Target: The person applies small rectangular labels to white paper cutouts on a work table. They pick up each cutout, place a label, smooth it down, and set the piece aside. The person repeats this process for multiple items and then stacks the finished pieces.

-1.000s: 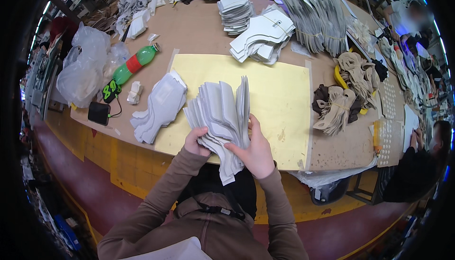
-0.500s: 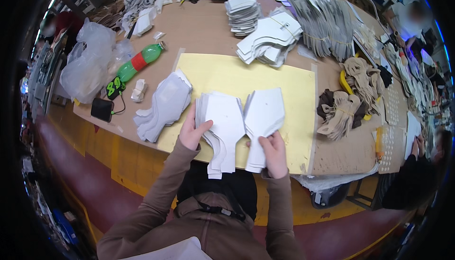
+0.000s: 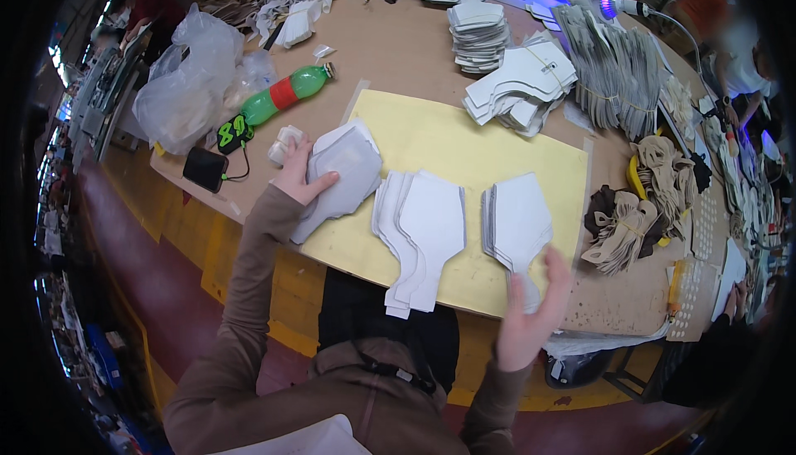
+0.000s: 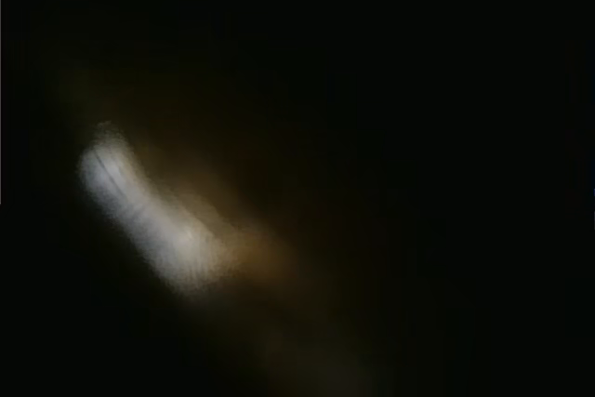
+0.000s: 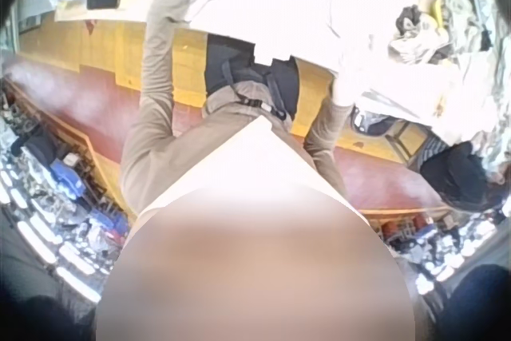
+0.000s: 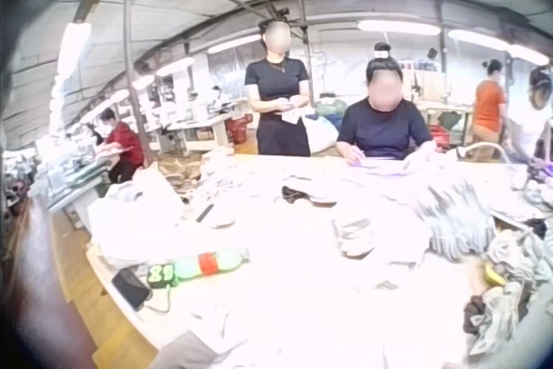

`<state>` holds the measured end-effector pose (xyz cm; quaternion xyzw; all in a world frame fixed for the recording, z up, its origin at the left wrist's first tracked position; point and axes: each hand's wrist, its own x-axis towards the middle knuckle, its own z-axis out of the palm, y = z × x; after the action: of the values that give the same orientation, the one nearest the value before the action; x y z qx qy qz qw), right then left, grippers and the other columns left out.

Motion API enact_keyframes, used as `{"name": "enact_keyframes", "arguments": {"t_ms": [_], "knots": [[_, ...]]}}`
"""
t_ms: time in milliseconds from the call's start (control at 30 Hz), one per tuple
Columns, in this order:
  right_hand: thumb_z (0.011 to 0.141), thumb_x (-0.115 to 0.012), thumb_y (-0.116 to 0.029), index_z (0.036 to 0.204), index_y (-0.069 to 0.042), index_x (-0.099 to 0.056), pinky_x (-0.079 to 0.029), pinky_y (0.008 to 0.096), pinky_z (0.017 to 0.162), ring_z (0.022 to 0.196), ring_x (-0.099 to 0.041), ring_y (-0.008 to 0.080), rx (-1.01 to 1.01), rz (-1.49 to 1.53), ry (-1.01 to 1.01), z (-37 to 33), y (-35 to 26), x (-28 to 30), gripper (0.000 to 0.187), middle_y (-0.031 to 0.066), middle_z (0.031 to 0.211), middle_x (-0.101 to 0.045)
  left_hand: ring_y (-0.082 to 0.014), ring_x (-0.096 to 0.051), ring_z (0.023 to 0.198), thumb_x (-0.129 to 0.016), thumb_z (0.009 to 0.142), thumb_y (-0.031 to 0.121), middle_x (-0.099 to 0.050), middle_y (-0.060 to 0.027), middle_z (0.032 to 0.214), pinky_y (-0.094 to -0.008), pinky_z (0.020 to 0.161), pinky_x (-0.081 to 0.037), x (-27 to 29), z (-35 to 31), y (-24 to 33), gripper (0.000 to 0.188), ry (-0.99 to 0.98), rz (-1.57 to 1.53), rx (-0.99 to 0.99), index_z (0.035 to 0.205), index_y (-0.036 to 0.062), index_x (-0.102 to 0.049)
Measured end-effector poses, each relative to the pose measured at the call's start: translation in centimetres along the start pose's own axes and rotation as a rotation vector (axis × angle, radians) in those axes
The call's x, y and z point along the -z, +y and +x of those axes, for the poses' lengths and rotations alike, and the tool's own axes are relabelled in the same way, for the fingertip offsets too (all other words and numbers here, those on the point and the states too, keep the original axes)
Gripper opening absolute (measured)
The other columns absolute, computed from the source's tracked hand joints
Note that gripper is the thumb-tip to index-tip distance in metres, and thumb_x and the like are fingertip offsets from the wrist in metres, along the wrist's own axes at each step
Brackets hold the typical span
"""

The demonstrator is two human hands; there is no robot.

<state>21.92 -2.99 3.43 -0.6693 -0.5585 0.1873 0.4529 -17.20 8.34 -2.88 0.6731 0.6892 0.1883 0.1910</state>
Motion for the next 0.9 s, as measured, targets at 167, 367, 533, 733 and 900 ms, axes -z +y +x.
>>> {"name": "enact_keyframes", "arguments": {"t_ms": [167,367,533,733,900], "knots": [[0.094,-0.068,-0.011,0.15,0.001,-0.034,-0.04,0.037,0.11,0.13,-0.052,0.0255,-0.169,0.738,-0.903,-2.8,-4.0,-7.5,0.067,0.0158,0.146,-0.049,-0.0252,-0.06,0.11,-0.073,0.088,0.045,-0.059,-0.0215,0.124,-0.0389,0.096,-0.048,1.0,-1.1,1.1,0.082,-0.082,-0.56,0.091,0.142,-0.0064,-0.037],[0.096,-0.065,-0.008,0.158,-0.004,0.007,-0.036,0.0394,0.114,0.141,-0.039,0.0315,-0.354,0.888,-0.869,-5.6,-5.7,-17.7,0.095,0.0231,0.155,-0.026,-0.0073,-0.056,0.089,-0.072,0.093,0.028,-0.063,-0.0037,0.108,-0.0245,0.076,-0.046,2.9,-0.4,1.3,0.056,-0.172,-0.791,0.254,0.136,0.0003,-0.046],[0.091,-0.074,-0.018,0.155,0.003,0.009,-0.041,0.042,0.11,0.136,-0.045,0.0353,-0.231,0.79,-0.801,-5.1,-6.8,-18.4,0.107,0.0278,0.152,-0.026,-0.0074,-0.057,0.091,-0.07,0.093,0.019,-0.063,-0.0022,0.108,-0.0235,0.075,-0.045,5.5,-2.6,4.1,0.039,-0.394,-0.967,0.301,0.124,0.0035,-0.052],[0.088,-0.077,-0.016,0.153,0.005,-0.001,-0.048,0.0387,0.102,0.122,-0.057,0.0325,-0.259,0.767,-0.696,-5.8,-8.0,-17.3,0.102,0.0253,0.141,-0.043,-0.0113,-0.062,0.096,-0.066,0.093,0.009,-0.06,-0.0062,0.114,-0.0264,0.082,-0.049,4.4,-6.8,7.2,0.029,-0.275,-0.906,0.162,0.116,0.0028,-0.049],[0.088,-0.073,-0.02,0.148,0.013,-0.016,-0.055,0.0392,0.085,0.105,-0.067,0.0371,-0.236,0.543,-0.652,-6.0,-8.3,-16.2,0.089,0.0306,0.125,-0.057,-0.0157,-0.063,0.101,-0.067,0.091,0.009,-0.061,-0.0103,0.114,-0.0301,0.087,-0.051,3.9,-8.3,5.8,0.037,-0.058,-0.957,0.214,0.121,-0.0006,-0.048]]}}
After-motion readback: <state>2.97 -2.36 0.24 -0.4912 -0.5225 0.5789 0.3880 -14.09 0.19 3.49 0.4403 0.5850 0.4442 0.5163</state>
